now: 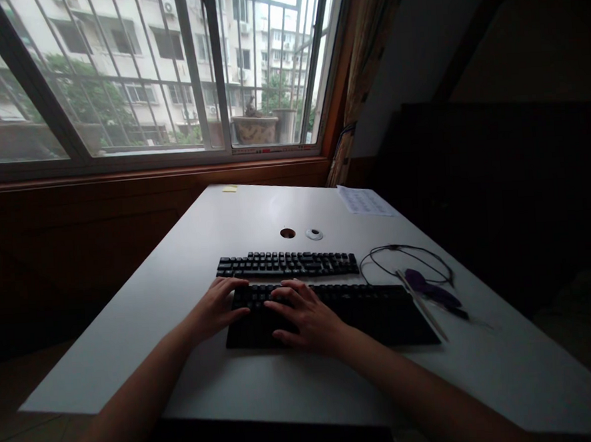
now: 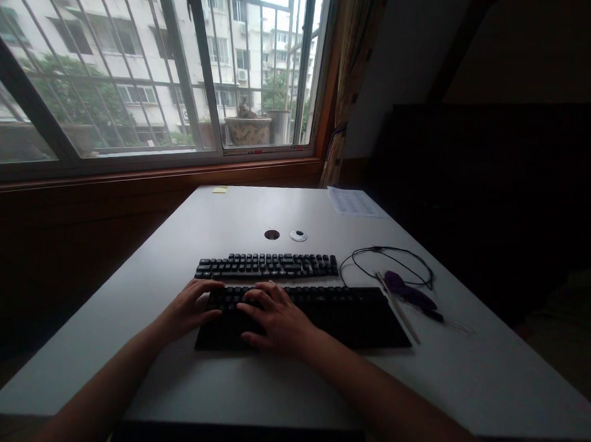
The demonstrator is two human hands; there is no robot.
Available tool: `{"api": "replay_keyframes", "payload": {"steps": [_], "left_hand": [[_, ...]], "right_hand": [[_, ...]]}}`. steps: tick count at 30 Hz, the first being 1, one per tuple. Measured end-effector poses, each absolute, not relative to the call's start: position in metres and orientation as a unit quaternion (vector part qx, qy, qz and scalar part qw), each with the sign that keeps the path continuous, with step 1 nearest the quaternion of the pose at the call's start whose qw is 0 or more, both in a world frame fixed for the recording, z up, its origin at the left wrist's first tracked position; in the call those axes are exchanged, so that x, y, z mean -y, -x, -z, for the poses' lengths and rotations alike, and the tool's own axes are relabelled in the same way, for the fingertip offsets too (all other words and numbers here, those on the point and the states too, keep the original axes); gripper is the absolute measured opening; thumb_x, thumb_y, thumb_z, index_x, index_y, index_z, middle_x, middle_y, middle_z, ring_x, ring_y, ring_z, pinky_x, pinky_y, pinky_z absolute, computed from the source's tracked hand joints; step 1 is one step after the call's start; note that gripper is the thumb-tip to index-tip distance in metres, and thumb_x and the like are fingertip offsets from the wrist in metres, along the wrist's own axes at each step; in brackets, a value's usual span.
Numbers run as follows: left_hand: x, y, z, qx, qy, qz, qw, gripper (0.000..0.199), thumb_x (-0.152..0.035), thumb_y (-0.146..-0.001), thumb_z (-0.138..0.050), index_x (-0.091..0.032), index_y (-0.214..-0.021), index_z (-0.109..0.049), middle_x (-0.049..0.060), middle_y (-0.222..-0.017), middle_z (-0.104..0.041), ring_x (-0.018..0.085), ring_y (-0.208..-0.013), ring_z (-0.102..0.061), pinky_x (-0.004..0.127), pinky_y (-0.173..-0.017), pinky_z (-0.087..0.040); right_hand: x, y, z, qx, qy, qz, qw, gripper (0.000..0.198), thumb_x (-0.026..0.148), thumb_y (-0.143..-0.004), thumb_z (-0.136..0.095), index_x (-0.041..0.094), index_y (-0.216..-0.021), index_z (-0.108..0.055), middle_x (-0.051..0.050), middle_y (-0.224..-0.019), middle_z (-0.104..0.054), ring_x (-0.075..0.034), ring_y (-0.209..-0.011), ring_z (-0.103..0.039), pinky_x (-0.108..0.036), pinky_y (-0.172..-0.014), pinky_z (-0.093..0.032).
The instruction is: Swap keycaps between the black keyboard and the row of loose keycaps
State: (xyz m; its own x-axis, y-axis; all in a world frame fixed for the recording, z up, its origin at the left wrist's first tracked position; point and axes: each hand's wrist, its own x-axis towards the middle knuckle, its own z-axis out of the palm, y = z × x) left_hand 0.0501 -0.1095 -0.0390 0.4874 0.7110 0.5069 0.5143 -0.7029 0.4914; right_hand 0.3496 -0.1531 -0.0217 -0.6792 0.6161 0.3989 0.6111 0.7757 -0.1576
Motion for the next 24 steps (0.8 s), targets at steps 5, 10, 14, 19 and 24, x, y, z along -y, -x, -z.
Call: {"api": "replay_keyframes", "payload": {"steps": [5, 10, 14, 19, 24], "left_hand": [[0.1124, -0.0509, 0.0335, -0.368, -0.848, -0.352, 0.144, 0.046, -0.036, -0.085, -0.079, -0.024, -0.127, -0.064, 0.01, -0.121, -0.07, 0.027, -0.113, -0.064, 0.046, -0.097, -0.056], [0.1129, -0.0514, 0.032, -0.369, -0.847, -0.357, 0.14, 0.046, -0.035, -0.084, -0.08, -0.024, -0.126, -0.064, 0.01, -0.119, -0.071, 0.027, -0.111, -0.065, 0.045, -0.096, -0.057], [0.1132, -0.0515, 0.0327, -0.37, -0.849, -0.349, 0.144, 0.047, -0.035, -0.084, -0.079, -0.024, -0.127, -0.063, 0.01, -0.119, -0.071, 0.028, -0.111, -0.064, 0.045, -0.096, -0.056], [0.1141, -0.0518, 0.031, -0.368, -0.851, -0.346, 0.146, 0.045, -0.036, -0.085, -0.079, -0.024, -0.126, -0.063, 0.009, -0.12, -0.071, 0.027, -0.112, -0.064, 0.044, -0.097, -0.055], [0.1131, -0.0511, 0.0314, -0.37, -0.85, -0.34, 0.157, 0.045, -0.038, -0.087, -0.077, -0.024, -0.127, -0.062, 0.01, -0.121, -0.07, 0.028, -0.113, -0.063, 0.045, -0.098, -0.054]], "right_hand": [[0.1515, -0.3491, 0.0247, 0.914, 0.334, -0.004, 0.232, 0.057, 0.05, -0.09, -0.07, 0.031, -0.142, -0.058, -0.009, -0.143, -0.054, -0.037, -0.144, -0.031, -0.062, -0.117, -0.038], [0.1521, -0.3489, 0.0232, 0.914, 0.333, -0.008, 0.233, 0.054, 0.05, -0.091, -0.07, 0.031, -0.141, -0.06, -0.008, -0.142, -0.055, -0.038, -0.145, -0.031, -0.062, -0.118, -0.037], [0.153, -0.3488, 0.0219, 0.917, 0.326, -0.009, 0.23, 0.055, 0.049, -0.091, -0.07, 0.031, -0.142, -0.059, -0.008, -0.141, -0.057, -0.038, -0.145, -0.032, -0.063, -0.118, -0.037], [0.1533, -0.3489, 0.0231, 0.922, 0.317, -0.001, 0.221, 0.054, 0.05, -0.092, -0.068, 0.028, -0.141, -0.059, -0.008, -0.143, -0.058, -0.038, -0.147, -0.032, -0.065, -0.121, -0.031], [0.1553, -0.3508, 0.0211, 0.924, 0.301, -0.026, 0.232, 0.058, 0.047, -0.095, -0.065, 0.026, -0.147, -0.049, -0.008, -0.146, -0.058, -0.031, -0.144, -0.042, -0.062, -0.126, -0.023]]}}
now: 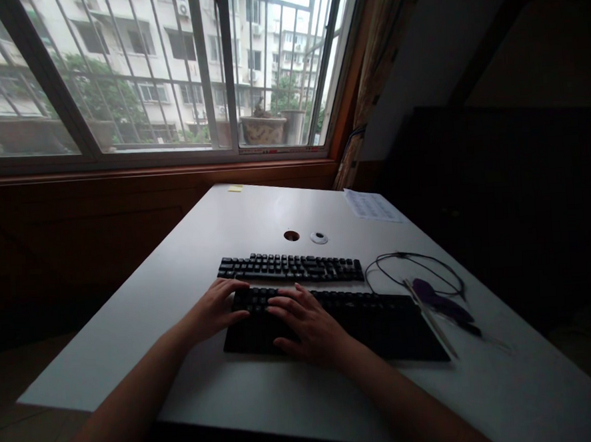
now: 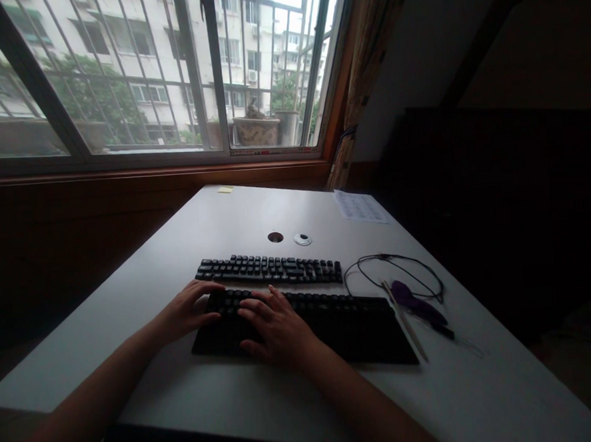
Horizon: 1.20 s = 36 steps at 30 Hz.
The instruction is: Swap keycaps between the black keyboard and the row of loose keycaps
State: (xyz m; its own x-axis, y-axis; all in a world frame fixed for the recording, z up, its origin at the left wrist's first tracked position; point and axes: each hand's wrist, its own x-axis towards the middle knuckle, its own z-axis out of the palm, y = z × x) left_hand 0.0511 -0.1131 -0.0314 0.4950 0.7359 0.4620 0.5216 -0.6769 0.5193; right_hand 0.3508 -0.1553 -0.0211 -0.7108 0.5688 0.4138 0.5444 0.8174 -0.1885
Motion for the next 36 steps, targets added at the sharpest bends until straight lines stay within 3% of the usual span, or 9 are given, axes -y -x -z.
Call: {"api": "replay_keyframes", "payload": {"steps": [3, 7, 10, 13, 18, 22, 28, 32, 36], "left_hand": [[0.112, -0.05, 0.033, -0.371, -0.85, -0.335, 0.168, 0.046, -0.039, -0.087, -0.077, -0.024, -0.128, -0.061, 0.01, -0.123, -0.069, 0.028, -0.115, -0.062, 0.045, -0.1, -0.053], [0.112, -0.051, 0.033, -0.376, -0.845, -0.335, 0.179, 0.046, -0.041, -0.087, -0.077, -0.024, -0.127, -0.062, 0.01, -0.124, -0.069, 0.029, -0.117, -0.061, 0.045, -0.101, -0.052], [0.113, -0.052, 0.032, -0.382, -0.843, -0.333, 0.182, 0.045, -0.041, -0.087, -0.076, -0.024, -0.126, -0.062, 0.01, -0.123, -0.07, 0.029, -0.116, -0.062, 0.045, -0.101, -0.052], [0.112, -0.052, 0.032, -0.383, -0.844, -0.331, 0.178, 0.045, -0.041, -0.086, -0.077, -0.025, -0.126, -0.063, 0.01, -0.123, -0.07, 0.029, -0.116, -0.062, 0.046, -0.101, -0.052], [0.111, -0.051, 0.034, -0.38, -0.843, -0.336, 0.178, 0.046, -0.04, -0.086, -0.077, -0.025, -0.127, -0.062, 0.01, -0.123, -0.069, 0.029, -0.116, -0.062, 0.046, -0.101, -0.052], [0.111, -0.051, 0.035, -0.379, -0.843, -0.339, 0.174, 0.046, -0.04, -0.086, -0.078, -0.025, -0.126, -0.063, 0.01, -0.123, -0.07, 0.029, -0.116, -0.062, 0.046, -0.1, -0.052], [0.111, -0.052, 0.034, -0.376, -0.846, -0.336, 0.17, 0.045, -0.04, -0.086, -0.077, -0.025, -0.126, -0.063, 0.009, -0.122, -0.07, 0.028, -0.115, -0.062, 0.044, -0.1, -0.052], [0.112, -0.051, 0.033, -0.377, -0.846, -0.335, 0.173, 0.046, -0.04, -0.086, -0.077, -0.025, -0.127, -0.063, 0.009, -0.122, -0.07, 0.028, -0.115, -0.062, 0.045, -0.1, -0.052], [0.112, -0.052, 0.032, -0.379, -0.844, -0.335, 0.18, 0.044, -0.04, -0.086, -0.077, -0.025, -0.126, -0.063, 0.01, -0.122, -0.07, 0.029, -0.116, -0.062, 0.045, -0.1, -0.052]], "right_hand": [[0.16, -0.352, 0.017, 0.916, 0.311, -0.042, 0.249, 0.057, 0.039, -0.096, -0.063, 0.025, -0.148, -0.045, -0.01, -0.152, -0.052, -0.028, -0.141, -0.046, -0.059, -0.124, -0.029], [0.167, -0.351, 0.011, 0.92, 0.311, -0.079, 0.224, 0.063, 0.037, -0.096, -0.062, 0.026, -0.153, -0.038, -0.01, -0.159, -0.044, -0.028, -0.146, -0.042, -0.059, -0.124, -0.029], [0.17, -0.351, 0.008, 0.922, 0.309, -0.116, 0.201, 0.071, 0.041, -0.093, -0.066, 0.027, -0.156, -0.035, -0.009, -0.155, -0.051, -0.03, -0.151, -0.034, -0.061, -0.126, -0.022], [0.169, -0.353, 0.007, 0.914, 0.313, -0.151, 0.208, 0.065, 0.041, -0.092, -0.068, 0.027, -0.151, -0.043, -0.008, -0.148, -0.058, -0.029, -0.153, -0.03, -0.06, -0.127, -0.02], [0.167, -0.355, 0.008, 0.908, 0.317, -0.157, 0.227, 0.068, 0.045, -0.094, -0.065, 0.026, -0.153, -0.039, -0.01, -0.157, -0.048, -0.029, -0.157, -0.021, -0.058, -0.126, -0.021], [0.168, -0.353, 0.007, 0.907, 0.329, -0.167, 0.206, 0.065, 0.044, -0.092, -0.067, 0.027, -0.15, -0.043, -0.008, -0.153, -0.053, -0.027, -0.156, -0.024, -0.058, -0.128, -0.016], [0.169, -0.353, 0.009, 0.909, 0.324, -0.154, 0.212, 0.069, 0.041, -0.093, -0.064, 0.026, -0.154, -0.037, -0.01, -0.154, -0.053, -0.028, -0.156, -0.025, -0.06, -0.127, -0.012], [0.169, -0.353, 0.009, 0.909, 0.327, -0.147, 0.213, 0.071, 0.041, -0.093, -0.065, 0.026, -0.155, -0.035, -0.01, -0.157, -0.048, -0.028, -0.157, -0.022, -0.059, -0.127, -0.013], [0.169, -0.353, 0.008, 0.908, 0.332, -0.151, 0.206, 0.069, 0.041, -0.091, -0.066, 0.027, -0.153, -0.039, -0.009, -0.152, -0.054, -0.027, -0.157, -0.022, -0.06, -0.127, -0.013]]}}
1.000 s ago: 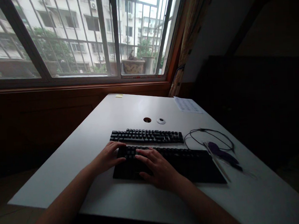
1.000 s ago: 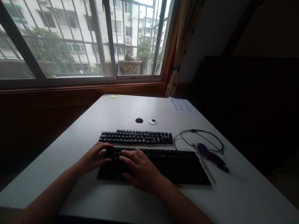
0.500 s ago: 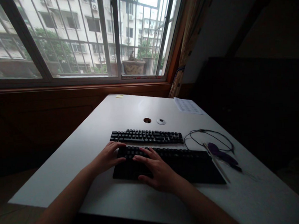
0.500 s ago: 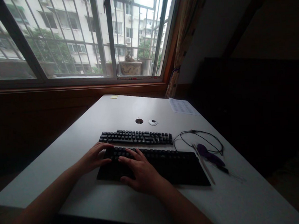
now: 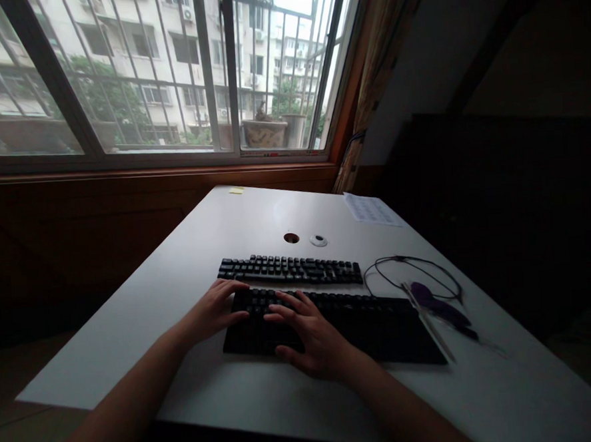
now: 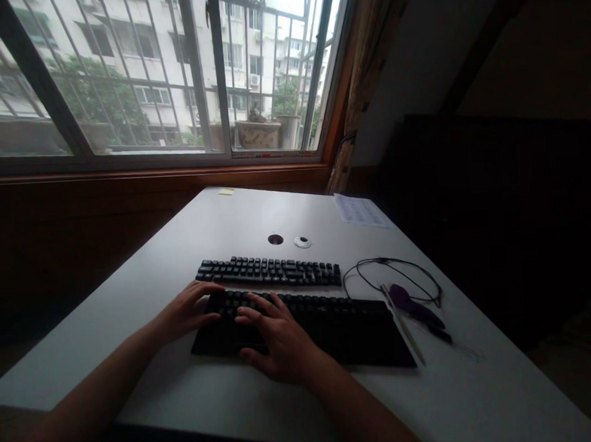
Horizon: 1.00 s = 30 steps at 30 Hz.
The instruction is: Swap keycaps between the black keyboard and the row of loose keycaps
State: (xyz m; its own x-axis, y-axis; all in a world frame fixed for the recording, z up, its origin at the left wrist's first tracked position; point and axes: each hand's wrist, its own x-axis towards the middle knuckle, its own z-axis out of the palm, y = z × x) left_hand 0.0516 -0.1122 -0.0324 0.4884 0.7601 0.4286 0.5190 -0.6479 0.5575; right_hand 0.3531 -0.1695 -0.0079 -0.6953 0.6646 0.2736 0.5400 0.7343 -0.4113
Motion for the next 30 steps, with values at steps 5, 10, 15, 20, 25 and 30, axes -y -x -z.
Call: {"api": "replay_keyframes", "payload": {"steps": [5, 10, 15, 20, 25, 30], "left_hand": [[0.1115, -0.0509, 0.0342, -0.378, -0.846, -0.333, 0.175, 0.046, -0.041, -0.087, -0.077, -0.025, -0.127, -0.062, 0.009, -0.122, -0.069, 0.028, -0.116, -0.061, 0.045, -0.1, -0.052], [0.1117, -0.0512, 0.0344, -0.383, -0.844, -0.331, 0.174, 0.045, -0.041, -0.086, -0.077, -0.025, -0.125, -0.063, 0.009, -0.122, -0.07, 0.028, -0.115, -0.062, 0.045, -0.1, -0.052], [0.1118, -0.0524, 0.0335, -0.383, -0.842, -0.334, 0.178, 0.045, -0.042, -0.086, -0.076, -0.025, -0.126, -0.063, 0.009, -0.122, -0.07, 0.029, -0.115, -0.062, 0.046, -0.1, -0.052], [0.1111, -0.0513, 0.0348, -0.383, -0.845, -0.329, 0.176, 0.046, -0.043, -0.087, -0.076, -0.026, -0.128, -0.062, 0.01, -0.123, -0.069, 0.029, -0.117, -0.061, 0.046, -0.101, -0.052], [0.1105, -0.0509, 0.0354, -0.382, -0.847, -0.328, 0.172, 0.045, -0.042, -0.087, -0.076, -0.025, -0.127, -0.062, 0.009, -0.122, -0.07, 0.029, -0.115, -0.061, 0.046, -0.1, -0.052], [0.1105, -0.0502, 0.0364, -0.378, -0.85, -0.327, 0.168, 0.045, -0.041, -0.088, -0.075, -0.026, -0.128, -0.061, 0.009, -0.123, -0.069, 0.028, -0.116, -0.06, 0.045, -0.101, -0.052]], "right_hand": [[0.1705, -0.3522, 0.0048, 0.903, 0.344, -0.158, 0.201, 0.067, 0.041, -0.092, -0.066, 0.024, -0.152, -0.041, -0.011, -0.155, -0.051, -0.028, -0.156, -0.024, -0.061, -0.126, -0.014], [0.1708, -0.3515, 0.0031, 0.901, 0.346, -0.159, 0.206, 0.061, 0.039, -0.093, -0.064, 0.023, -0.148, -0.045, -0.01, -0.152, -0.054, -0.026, -0.156, -0.026, -0.058, -0.128, -0.014], [0.1704, -0.3511, 0.0039, 0.901, 0.346, -0.164, 0.201, 0.058, 0.04, -0.092, -0.065, 0.024, -0.146, -0.048, -0.01, -0.148, -0.057, -0.028, -0.156, -0.025, -0.059, -0.128, -0.013], [0.1705, -0.3505, 0.0035, 0.897, 0.356, -0.169, 0.199, 0.066, 0.042, -0.091, -0.067, 0.025, -0.15, -0.043, -0.011, -0.152, -0.053, -0.029, -0.156, -0.024, -0.059, -0.127, -0.014], [0.1713, -0.3508, 0.0014, 0.897, 0.352, -0.168, 0.208, 0.063, 0.038, -0.09, -0.067, 0.024, -0.147, -0.046, -0.011, -0.15, -0.055, -0.029, -0.157, -0.022, -0.059, -0.127, -0.015], [0.1713, -0.3513, 0.0018, 0.901, 0.342, -0.172, 0.205, 0.06, 0.039, -0.09, -0.068, 0.022, -0.145, -0.049, -0.011, -0.149, -0.056, -0.027, -0.157, -0.021, -0.055, -0.129, -0.014]]}}
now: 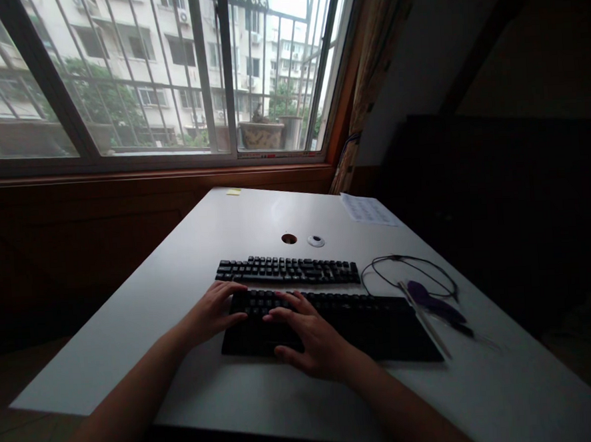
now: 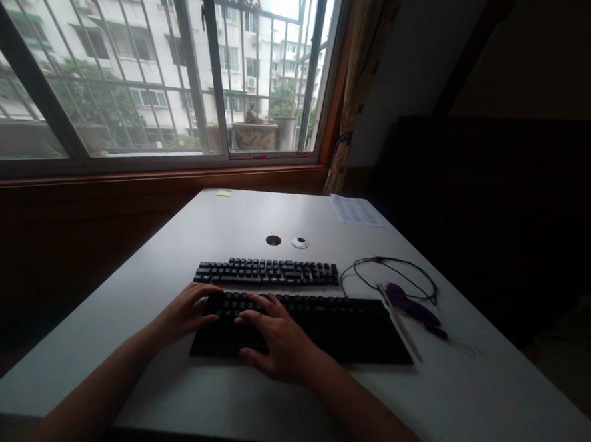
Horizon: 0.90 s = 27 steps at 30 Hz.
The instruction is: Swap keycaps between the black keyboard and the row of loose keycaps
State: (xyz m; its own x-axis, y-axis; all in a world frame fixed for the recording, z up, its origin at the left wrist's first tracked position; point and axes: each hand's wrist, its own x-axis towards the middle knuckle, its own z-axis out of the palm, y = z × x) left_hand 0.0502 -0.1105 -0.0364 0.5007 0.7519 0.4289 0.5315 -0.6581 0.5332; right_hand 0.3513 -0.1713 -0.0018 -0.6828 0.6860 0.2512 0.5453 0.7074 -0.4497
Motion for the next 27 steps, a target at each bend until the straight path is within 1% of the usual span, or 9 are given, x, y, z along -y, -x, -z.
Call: {"api": "replay_keyframes", "payload": {"steps": [3, 4, 7, 11, 14, 18, 22, 25, 27], "left_hand": [[0.1107, -0.05, 0.0362, -0.377, -0.85, -0.328, 0.168, 0.043, -0.04, -0.088, -0.075, -0.026, -0.127, -0.061, 0.009, -0.122, -0.069, 0.028, -0.116, -0.061, 0.045, -0.1, -0.052], [0.1107, -0.0501, 0.0361, -0.378, -0.849, -0.328, 0.168, 0.043, -0.04, -0.088, -0.075, -0.026, -0.127, -0.062, 0.009, -0.122, -0.069, 0.028, -0.116, -0.061, 0.045, -0.1, -0.052], [0.1105, -0.0504, 0.0361, -0.381, -0.848, -0.326, 0.169, 0.044, -0.041, -0.088, -0.076, -0.026, -0.127, -0.062, 0.009, -0.123, -0.069, 0.028, -0.116, -0.061, 0.046, -0.1, -0.052], [0.1105, -0.0508, 0.0359, -0.382, -0.845, -0.332, 0.172, 0.045, -0.041, -0.087, -0.076, -0.026, -0.127, -0.062, 0.009, -0.123, -0.069, 0.028, -0.116, -0.061, 0.046, -0.1, -0.053], [0.111, -0.051, 0.0345, -0.385, -0.842, -0.335, 0.176, 0.044, -0.04, -0.087, -0.076, -0.026, -0.127, -0.063, 0.01, -0.122, -0.07, 0.029, -0.115, -0.062, 0.047, -0.1, -0.053], [0.1111, -0.0503, 0.034, -0.381, -0.842, -0.335, 0.182, 0.045, -0.041, -0.087, -0.076, -0.026, -0.127, -0.063, 0.01, -0.122, -0.069, 0.029, -0.116, -0.062, 0.048, -0.101, -0.053], [0.1096, -0.0479, 0.0377, -0.383, -0.843, -0.333, 0.18, 0.045, -0.042, -0.087, -0.076, -0.026, -0.127, -0.063, 0.01, -0.124, -0.069, 0.029, -0.117, -0.062, 0.047, -0.102, -0.053], [0.1083, -0.0459, 0.0415, -0.385, -0.843, -0.332, 0.177, 0.046, -0.042, -0.087, -0.076, -0.027, -0.128, -0.062, 0.01, -0.126, -0.068, 0.029, -0.118, -0.062, 0.047, -0.102, -0.053], [0.1077, -0.0453, 0.043, -0.386, -0.842, -0.333, 0.175, 0.046, -0.042, -0.087, -0.076, -0.027, -0.128, -0.063, 0.01, -0.125, -0.068, 0.029, -0.117, -0.062, 0.047, -0.102, -0.053]], "right_hand": [[0.1709, -0.3513, 0.0035, 0.895, 0.353, -0.169, 0.214, 0.068, 0.039, -0.089, -0.069, 0.021, -0.149, -0.045, -0.014, -0.156, -0.048, -0.027, -0.158, -0.018, -0.054, -0.128, -0.018], [0.1707, -0.3512, 0.0039, 0.895, 0.354, -0.169, 0.214, 0.068, 0.039, -0.089, -0.069, 0.021, -0.15, -0.044, -0.014, -0.156, -0.047, -0.027, -0.158, -0.019, -0.054, -0.128, -0.018], [0.1705, -0.3509, 0.0038, 0.897, 0.345, -0.175, 0.214, 0.062, 0.039, -0.089, -0.069, 0.022, -0.145, -0.05, -0.014, -0.152, -0.051, -0.028, -0.157, -0.022, -0.055, -0.128, -0.018], [0.1703, -0.3507, 0.003, 0.891, 0.356, -0.176, 0.222, 0.068, 0.04, -0.088, -0.071, 0.021, -0.148, -0.046, -0.016, -0.157, -0.045, -0.028, -0.157, -0.023, -0.054, -0.127, -0.019], [0.1701, -0.3506, 0.003, 0.895, 0.345, -0.179, 0.221, 0.063, 0.038, -0.088, -0.07, 0.022, -0.145, -0.05, -0.015, -0.153, -0.05, -0.028, -0.156, -0.024, -0.055, -0.128, -0.018], [0.17, -0.3507, 0.0037, 0.893, 0.346, -0.18, 0.223, 0.07, 0.039, -0.087, -0.071, 0.022, -0.149, -0.044, -0.015, -0.156, -0.046, -0.028, -0.157, -0.023, -0.055, -0.127, -0.018], [0.1702, -0.3512, 0.0038, 0.896, 0.332, -0.186, 0.228, 0.065, 0.039, -0.087, -0.071, 0.023, -0.146, -0.048, -0.012, -0.151, -0.053, -0.027, -0.155, -0.026, -0.054, -0.128, -0.015], [0.1703, -0.351, 0.0031, 0.894, 0.335, -0.185, 0.234, 0.073, 0.039, -0.086, -0.072, 0.022, -0.15, -0.042, -0.013, -0.154, -0.05, -0.026, -0.156, -0.025, -0.052, -0.128, -0.017], [0.1701, -0.3504, 0.0026, 0.896, 0.333, -0.186, 0.227, 0.072, 0.039, -0.086, -0.072, 0.023, -0.15, -0.043, -0.013, -0.152, -0.052, -0.026, -0.156, -0.026, -0.053, -0.129, -0.016]]}}
